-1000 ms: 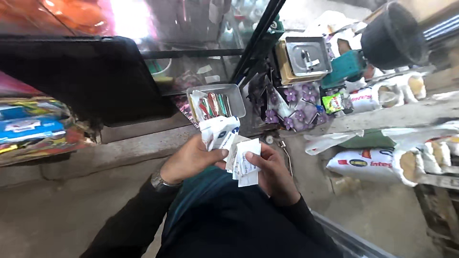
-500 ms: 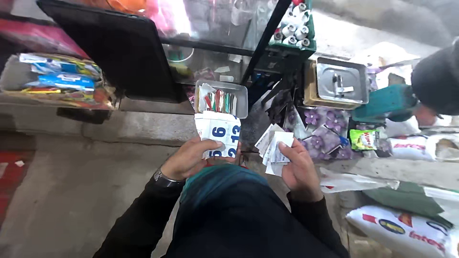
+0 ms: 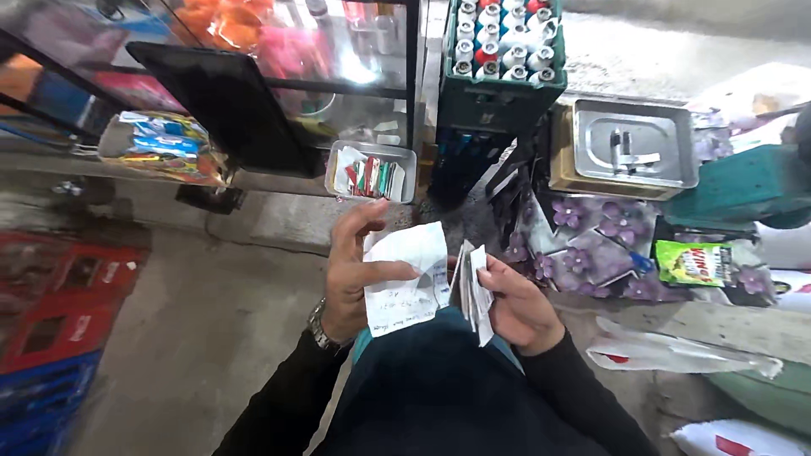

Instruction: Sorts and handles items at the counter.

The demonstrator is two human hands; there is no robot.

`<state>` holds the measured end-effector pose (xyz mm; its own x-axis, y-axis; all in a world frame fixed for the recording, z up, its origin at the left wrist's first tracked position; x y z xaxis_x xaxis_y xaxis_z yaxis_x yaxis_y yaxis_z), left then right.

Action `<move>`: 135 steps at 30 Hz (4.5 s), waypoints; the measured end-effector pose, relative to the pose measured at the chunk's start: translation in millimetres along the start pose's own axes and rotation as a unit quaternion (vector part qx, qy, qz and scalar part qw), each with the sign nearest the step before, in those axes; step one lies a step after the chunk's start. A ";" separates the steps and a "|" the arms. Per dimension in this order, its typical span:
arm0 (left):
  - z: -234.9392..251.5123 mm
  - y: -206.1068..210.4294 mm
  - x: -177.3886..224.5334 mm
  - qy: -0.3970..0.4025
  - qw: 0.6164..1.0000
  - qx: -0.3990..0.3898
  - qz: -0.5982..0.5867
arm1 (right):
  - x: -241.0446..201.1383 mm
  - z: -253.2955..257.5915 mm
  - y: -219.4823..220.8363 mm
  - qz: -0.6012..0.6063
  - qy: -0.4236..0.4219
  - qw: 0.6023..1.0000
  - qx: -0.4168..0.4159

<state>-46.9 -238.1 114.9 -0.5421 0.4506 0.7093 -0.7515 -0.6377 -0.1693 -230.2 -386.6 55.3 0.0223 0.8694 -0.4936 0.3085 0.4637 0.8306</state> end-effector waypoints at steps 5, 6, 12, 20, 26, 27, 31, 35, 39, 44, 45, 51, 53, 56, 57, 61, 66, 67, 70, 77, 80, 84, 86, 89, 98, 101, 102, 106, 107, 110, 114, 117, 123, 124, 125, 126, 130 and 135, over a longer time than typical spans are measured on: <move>-3.5 0.5 2.7 0.010 0.997 -0.017 0.080 | 4.8 11.3 25.1 -0.119 -0.032 0.992 0.000; -3.8 -2.0 1.4 0.002 0.995 -0.026 0.093 | 5.5 14.7 28.8 -0.140 -0.048 0.989 0.017; 3.5 -48.2 -30.9 -0.193 0.972 -0.065 -0.119 | -4.2 33.1 41.1 -0.279 -0.070 0.956 0.055; 28.7 -51.8 -40.0 -0.335 0.875 -0.310 -0.164 | -34.3 60.1 62.9 -0.459 -0.037 0.888 -0.002; 27.4 -64.3 -63.3 -0.290 0.910 0.185 -0.231 | -41.7 49.2 36.5 -0.213 -0.200 0.951 0.101; 25.2 -59.2 -64.1 -0.285 0.886 0.240 -0.277 | -35.6 48.9 35.8 -0.176 -0.204 0.960 0.075; 17.3 -29.1 -57.0 -0.315 0.842 0.271 -0.344 | -8.0 60.0 56.4 -0.164 -0.196 0.967 -0.006; 14.9 -10.2 -49.1 -0.318 0.841 0.234 -0.370 | -9.8 68.9 72.8 -0.302 -0.268 0.913 0.048; 16.9 -7.5 -48.6 -0.317 0.840 0.203 -0.390 | -24.2 68.5 71.2 -0.322 -0.262 0.904 0.107; 24.8 -16.8 -53.8 -0.320 0.863 0.129 -0.370 | -31.4 66.2 62.8 -0.352 -0.204 0.909 0.091; 28.5 -20.8 -54.3 -0.325 0.873 0.119 -0.343 | -31.4 66.3 61.4 -0.361 -0.190 0.909 0.086; 41.5 -41.0 -56.3 -0.322 0.929 0.051 -0.175 | -29.4 69.9 60.3 -0.398 -0.151 0.903 0.065; 41.3 -43.5 -56.7 -0.323 0.934 0.058 -0.139 | -29.2 70.2 62.1 -0.412 -0.145 0.898 0.058; 37.6 -44.7 -59.3 -0.334 0.931 0.079 -0.127 | -27.4 70.7 62.0 -0.411 -0.143 0.899 0.054; 36.2 -44.2 -60.1 -0.337 0.927 0.088 -0.136 | -26.8 70.5 61.7 -0.409 -0.144 0.899 0.054; 32.0 -41.9 -60.1 -0.347 0.915 0.115 -0.173 | -24.7 68.1 59.6 -0.411 -0.149 0.897 0.055; 34.1 -41.0 -57.2 -0.339 0.919 0.117 -0.166 | -26.2 64.8 59.3 -0.410 -0.154 0.897 0.058; 35.2 -40.7 -57.3 -0.340 0.919 0.119 -0.159 | -26.6 64.3 59.0 -0.409 -0.156 0.897 0.058; 38.5 -39.6 -57.2 -0.344 0.921 0.118 -0.140 | -26.5 63.4 57.5 -0.413 -0.164 0.893 0.061; 44.8 -36.2 -56.0 -0.331 0.923 0.105 -0.165 | -28.6 62.0 52.8 -0.398 -0.172 0.899 0.068; 45.2 -36.0 -54.4 -0.324 0.922 0.106 -0.185 | -30.1 61.7 51.3 -0.390 -0.176 0.901 0.073; 44.4 -35.9 -50.7 -0.284 0.935 0.081 -0.195 | -31.3 61.1 50.4 -0.387 -0.182 0.900 0.081; 41.6 -35.5 -48.4 -0.242 0.951 0.049 -0.187 | -31.4 60.7 49.9 -0.387 -0.181 0.900 0.083; 33.3 -36.7 -46.5 -0.216 0.964 0.012 -0.156 | -31.0 60.1 49.1 -0.391 -0.177 0.899 0.084; 24.7 -43.2 -44.3 -0.262 0.961 0.009 -0.092 | -29.5 56.2 47.2 -0.389 -0.173 0.900 0.093; 24.9 -46.6 -42.0 -0.257 0.962 0.015 -0.092 | -33.7 53.7 39.4 -0.336 -0.183 0.919 0.091; 24.8 -46.8 -41.4 -0.257 0.961 0.013 -0.100 | -35.0 53.1 37.4 -0.304 -0.179 0.931 0.090; 22.4 -41.9 -41.9 -0.269 0.954 -0.031 -0.126 | -35.7 53.9 28.4 -0.215 -0.153 0.956 0.131; 21.4 -39.6 -41.8 -0.276 0.952 -0.044 -0.129 | -34.8 54.6 26.8 -0.212 -0.152 0.955 0.140; 19.5 -32.6 -42.1 -0.289 0.943 -0.073 -0.148 | -30.9 57.2 24.2 -0.231 -0.159 0.949 0.143; 20.2 -29.7 -43.7 -0.302 0.933 -0.090 -0.175 | -30.4 56.4 18.8 -0.240 -0.181 0.938 0.172; 22.0 -32.8 -44.1 -0.307 0.931 -0.087 -0.178 | -39.6 49.0 13.0 -0.233 -0.200 0.929 0.207; 22.3 -38.0 -46.2 -0.302 0.935 -0.046 -0.178 | -55.4 32.2 2.3 -0.207 -0.235 0.919 0.240; 22.0 -38.0 -45.8 -0.299 0.937 -0.042 -0.177 | -56.1 30.3 1.5 -0.208 -0.239 0.917 0.244; 21.7 -37.5 -45.5 -0.296 0.938 -0.040 -0.175 | -56.3 28.7 0.8 -0.209 -0.241 0.915 0.248; 21.5 -36.6 -45.4 -0.292 0.940 -0.040 -0.173 | -56.1 27.4 -0.3 -0.209 -0.241 0.914 0.251; 21.3 -34.0 -45.3 -0.292 0.942 -0.040 -0.160 | -53.5 25.0 -3.9 -0.199 -0.243 0.913 0.259; 22.0 -34.0 -44.8 -0.289 0.947 -0.033 -0.134 | -49.9 23.2 -4.2 -0.191 -0.243 0.918 0.250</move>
<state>11.2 -250.4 104.0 -0.0462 0.1603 0.9860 -0.8653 -0.4996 0.0407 -210.5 -435.9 70.5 0.2050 0.4245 -0.8819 0.7774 0.4768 0.4102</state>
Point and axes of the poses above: each hand's wrist, its own z-axis towards the middle knuckle, its own y-axis out of the palm, x = y × z, the point moved 5 cm from there along z, towards the middle knuckle, and after that the axes turned 4 degrees about y, right-handed, at the moved point
